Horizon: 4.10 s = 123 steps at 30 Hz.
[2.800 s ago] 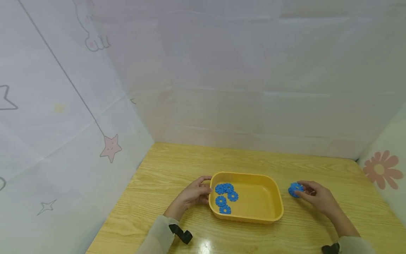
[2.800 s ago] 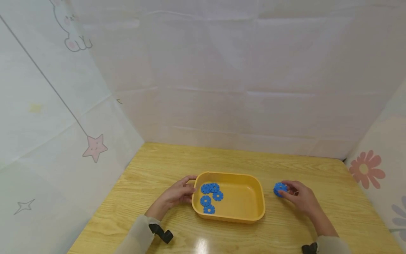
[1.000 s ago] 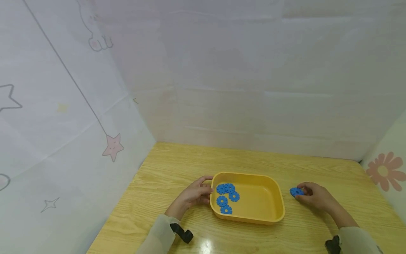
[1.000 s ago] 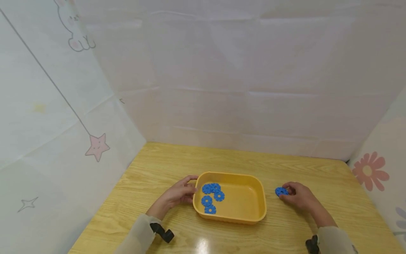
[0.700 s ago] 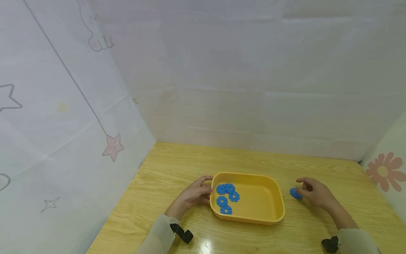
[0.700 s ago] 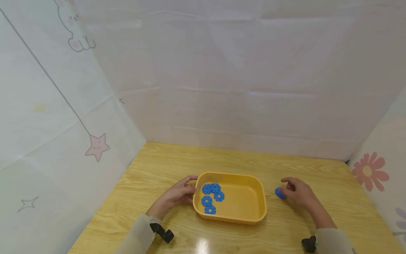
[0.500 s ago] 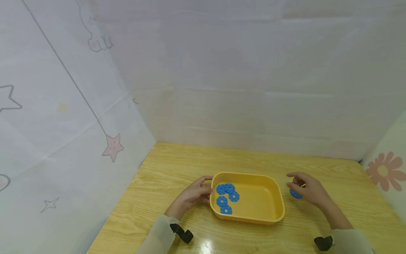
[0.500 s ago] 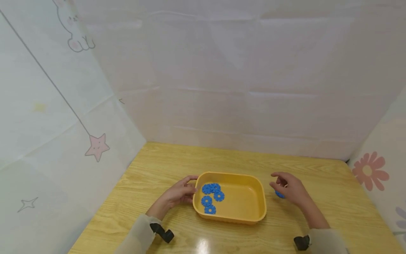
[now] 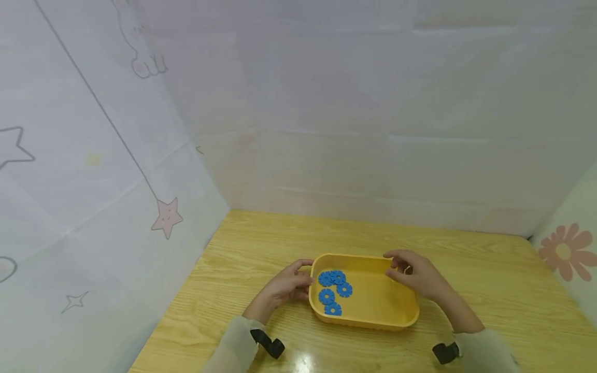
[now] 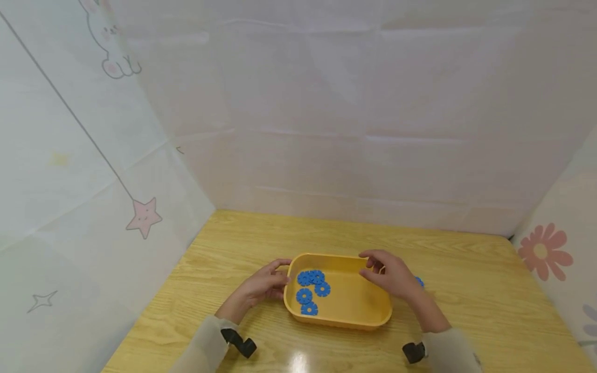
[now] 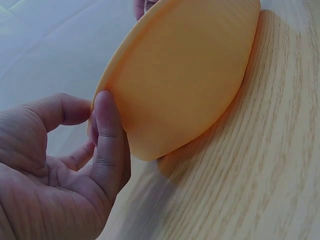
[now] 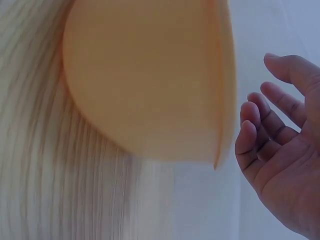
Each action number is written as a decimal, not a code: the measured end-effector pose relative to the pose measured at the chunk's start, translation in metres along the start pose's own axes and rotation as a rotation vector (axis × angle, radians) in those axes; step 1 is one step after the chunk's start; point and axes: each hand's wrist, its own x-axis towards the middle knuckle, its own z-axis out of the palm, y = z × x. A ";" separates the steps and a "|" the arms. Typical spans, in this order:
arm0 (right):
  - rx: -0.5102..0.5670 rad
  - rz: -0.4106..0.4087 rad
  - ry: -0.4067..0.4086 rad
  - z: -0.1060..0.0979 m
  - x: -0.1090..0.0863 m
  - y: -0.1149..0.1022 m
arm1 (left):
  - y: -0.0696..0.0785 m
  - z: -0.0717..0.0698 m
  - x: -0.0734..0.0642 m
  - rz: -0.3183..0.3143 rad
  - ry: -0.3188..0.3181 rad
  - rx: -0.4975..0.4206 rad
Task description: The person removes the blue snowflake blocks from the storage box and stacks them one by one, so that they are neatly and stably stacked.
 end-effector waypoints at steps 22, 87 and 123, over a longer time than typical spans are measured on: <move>0.066 -0.055 -0.196 0.057 0.029 -0.033 | -0.002 0.000 0.001 0.014 0.003 0.008; -0.121 0.182 -0.352 0.134 0.050 -0.054 | 0.002 -0.001 0.000 0.000 -0.009 0.049; -0.011 0.080 -0.096 0.094 0.031 -0.053 | 0.001 0.000 0.002 0.002 -0.006 0.046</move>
